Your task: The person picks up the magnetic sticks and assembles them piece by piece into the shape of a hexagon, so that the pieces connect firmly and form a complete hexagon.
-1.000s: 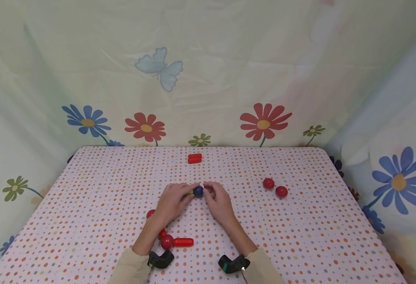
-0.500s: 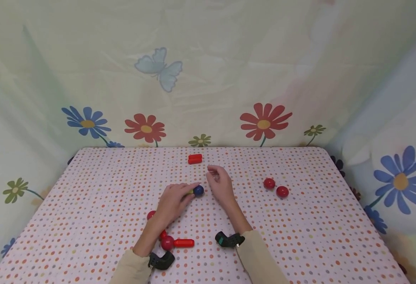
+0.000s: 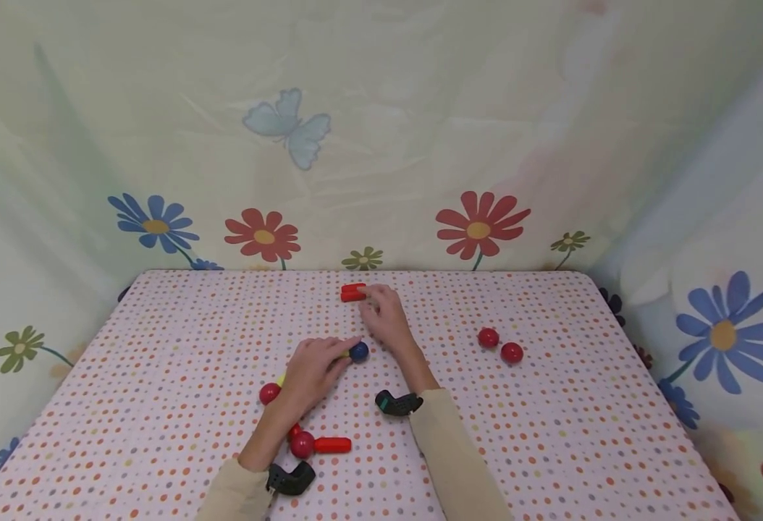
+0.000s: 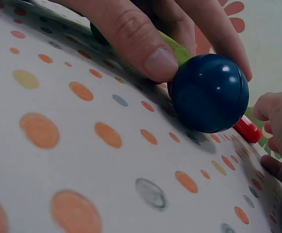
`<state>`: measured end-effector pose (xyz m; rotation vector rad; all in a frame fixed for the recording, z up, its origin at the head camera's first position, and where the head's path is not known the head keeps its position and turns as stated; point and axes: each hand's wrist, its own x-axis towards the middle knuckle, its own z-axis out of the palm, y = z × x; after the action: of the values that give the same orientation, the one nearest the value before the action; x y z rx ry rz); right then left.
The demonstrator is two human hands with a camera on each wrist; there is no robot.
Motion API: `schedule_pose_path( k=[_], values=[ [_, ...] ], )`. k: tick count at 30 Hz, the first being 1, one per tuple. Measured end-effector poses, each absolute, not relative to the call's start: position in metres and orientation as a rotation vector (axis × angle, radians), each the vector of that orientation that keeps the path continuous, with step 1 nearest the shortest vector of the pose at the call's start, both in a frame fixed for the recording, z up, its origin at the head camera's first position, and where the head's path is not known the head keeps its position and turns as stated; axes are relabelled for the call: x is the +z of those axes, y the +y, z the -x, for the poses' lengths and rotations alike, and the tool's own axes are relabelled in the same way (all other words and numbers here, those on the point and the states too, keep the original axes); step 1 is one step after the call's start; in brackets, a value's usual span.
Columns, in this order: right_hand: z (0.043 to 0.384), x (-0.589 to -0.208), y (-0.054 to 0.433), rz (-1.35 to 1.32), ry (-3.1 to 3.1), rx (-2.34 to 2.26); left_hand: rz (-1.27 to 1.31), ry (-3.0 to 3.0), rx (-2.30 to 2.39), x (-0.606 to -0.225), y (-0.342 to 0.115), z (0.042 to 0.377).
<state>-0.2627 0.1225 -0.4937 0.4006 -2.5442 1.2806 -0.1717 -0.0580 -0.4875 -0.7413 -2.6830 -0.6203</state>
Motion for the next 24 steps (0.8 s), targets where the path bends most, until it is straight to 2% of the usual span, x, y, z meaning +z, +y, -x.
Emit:
schedule_pose_path(
  k=[15,24],
  values=[
    [0.259,-0.493,0.12,-0.601,-2.746,0.79,0.761,-2.746,-0.687,-0.478,-0.06,0.171],
    [0.256,-0.491,0.118,-0.594,-2.735,0.745,0.717,-2.757,-0.706,-0.471,-0.068,0.172]
  ],
)
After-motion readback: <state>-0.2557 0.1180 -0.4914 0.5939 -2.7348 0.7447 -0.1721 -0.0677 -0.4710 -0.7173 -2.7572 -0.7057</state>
